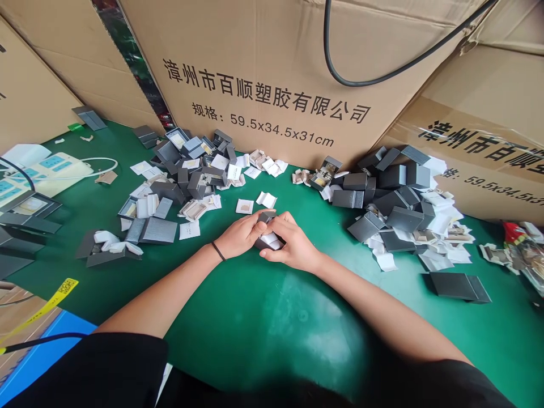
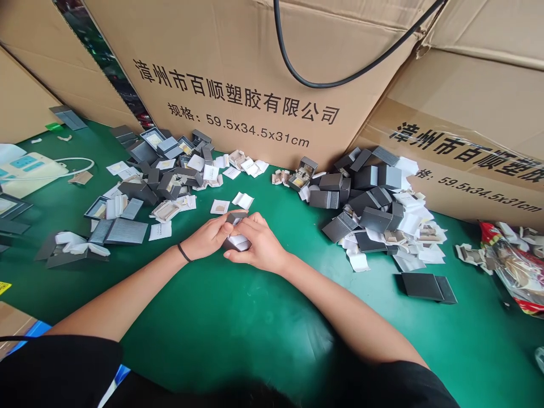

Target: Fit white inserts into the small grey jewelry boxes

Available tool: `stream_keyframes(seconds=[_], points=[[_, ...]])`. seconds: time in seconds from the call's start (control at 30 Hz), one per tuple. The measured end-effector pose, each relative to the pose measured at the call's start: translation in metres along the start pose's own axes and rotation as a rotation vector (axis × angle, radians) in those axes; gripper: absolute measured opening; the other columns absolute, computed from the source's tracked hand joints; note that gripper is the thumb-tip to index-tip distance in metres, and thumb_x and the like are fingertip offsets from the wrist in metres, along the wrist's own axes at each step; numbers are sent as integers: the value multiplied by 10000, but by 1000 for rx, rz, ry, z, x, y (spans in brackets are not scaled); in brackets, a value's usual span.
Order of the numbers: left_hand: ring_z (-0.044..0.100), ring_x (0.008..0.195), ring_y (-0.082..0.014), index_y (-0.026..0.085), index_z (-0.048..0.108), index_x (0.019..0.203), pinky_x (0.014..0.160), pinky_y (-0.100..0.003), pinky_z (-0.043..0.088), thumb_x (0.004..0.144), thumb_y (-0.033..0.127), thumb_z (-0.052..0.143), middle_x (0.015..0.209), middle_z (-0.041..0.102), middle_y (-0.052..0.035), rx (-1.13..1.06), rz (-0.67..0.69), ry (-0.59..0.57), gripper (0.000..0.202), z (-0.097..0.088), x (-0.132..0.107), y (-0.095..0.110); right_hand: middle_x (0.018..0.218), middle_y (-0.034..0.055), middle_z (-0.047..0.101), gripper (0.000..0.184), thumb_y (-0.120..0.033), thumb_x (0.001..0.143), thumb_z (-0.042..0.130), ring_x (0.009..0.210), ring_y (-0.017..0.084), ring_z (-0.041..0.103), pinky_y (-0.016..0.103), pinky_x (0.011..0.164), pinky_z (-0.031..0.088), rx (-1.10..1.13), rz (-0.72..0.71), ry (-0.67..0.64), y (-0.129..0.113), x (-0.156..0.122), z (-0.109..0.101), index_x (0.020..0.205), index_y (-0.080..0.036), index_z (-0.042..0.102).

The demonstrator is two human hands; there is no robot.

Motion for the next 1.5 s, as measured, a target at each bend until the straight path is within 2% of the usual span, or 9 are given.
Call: stream_keyframes(seconds=[0.17, 0.43, 0.6, 0.73, 0.97, 1.17, 1.27, 1.37, 1.5], points=[[487, 1115, -189, 108, 361, 1334, 903, -262, 387, 917, 542, 204, 1258, 481, -94, 13, 19, 11, 621, -1, -1, 1, 890, 34, 432, 690, -706, 791, 315, 862, -74, 222, 72, 864, 193, 11, -52, 43, -5, 1, -4, 954, -100, 602], [502, 1087, -192, 130, 367, 1326, 914, -273, 377, 916, 534, 222, 1230, 498, -92, 23, 27, 18, 594, -1, -1, -1, 792, 33, 421, 427, -506, 826, 418, 822, -89, 225, 43, 822, 209, -175, -146, 276, -16, -8, -15, 873, -142, 636], [471, 1123, -200, 122, 399, 1293, 942, -282, 350, 918, 521, 244, 1253, 481, -97, 117, 123, 54, 569, -3, -2, 11, 820, 16, 439, 334, -438, 834, 432, 911, -88, 270, 53, 893, 227, -302, -270, 264, -30, -18, -16, 825, -180, 644], [451, 1141, -183, 130, 407, 1286, 959, -270, 333, 922, 492, 274, 1263, 474, -82, 151, 192, 40, 530, -1, -2, 21, 910, -15, 455, 307, -416, 841, 420, 992, -73, 283, 79, 936, 237, -368, -263, 261, -34, -27, -18, 907, -217, 645], [512, 1077, -189, 143, 435, 1287, 909, -260, 383, 919, 461, 306, 1218, 517, -77, 79, 47, 55, 503, -5, 2, 8, 955, -1, 456, 411, -413, 890, 311, 938, -99, 307, 55, 893, 282, -244, -149, 247, -19, -24, -15, 1016, -193, 633], [502, 1085, -181, 163, 429, 1290, 923, -261, 377, 915, 426, 351, 1207, 524, -59, 47, 28, 101, 464, -14, 2, 9, 1033, -10, 435, 401, -424, 881, 327, 1008, -98, 323, 54, 969, 296, -175, -82, 282, -12, -24, -22, 1012, -192, 627], [488, 1102, -191, 139, 410, 1296, 943, -283, 368, 918, 425, 345, 1251, 488, -88, 24, 41, 146, 479, -18, 1, 8, 980, 7, 449, 446, -415, 890, 292, 952, -116, 339, 13, 910, 312, -68, 71, 302, 1, -24, -27, 933, -126, 629], [523, 1036, -203, 106, 378, 1310, 893, -313, 405, 934, 460, 267, 1207, 512, -132, -67, 53, 173, 528, -19, -1, 5, 939, 39, 450, 573, -510, 882, 248, 856, -130, 357, -37, 730, 325, 106, 336, 300, 27, -27, -27, 894, -25, 552], [547, 948, -198, 84, 369, 1287, 791, -302, 449, 932, 502, 222, 1135, 539, -156, -193, 104, 230, 567, -18, -3, 12, 845, 30, 454, 733, -679, 825, 216, 628, -125, 335, -26, 531, 267, 419, 557, 85, 47, -29, 0, 1160, -45, 367]])
Point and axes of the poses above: each hand's wrist, its own x-axis towards the middle knuckle, its own z-axis out of the palm, y = z × x, the point moved 9 cm from there along x, towards the middle knuckle
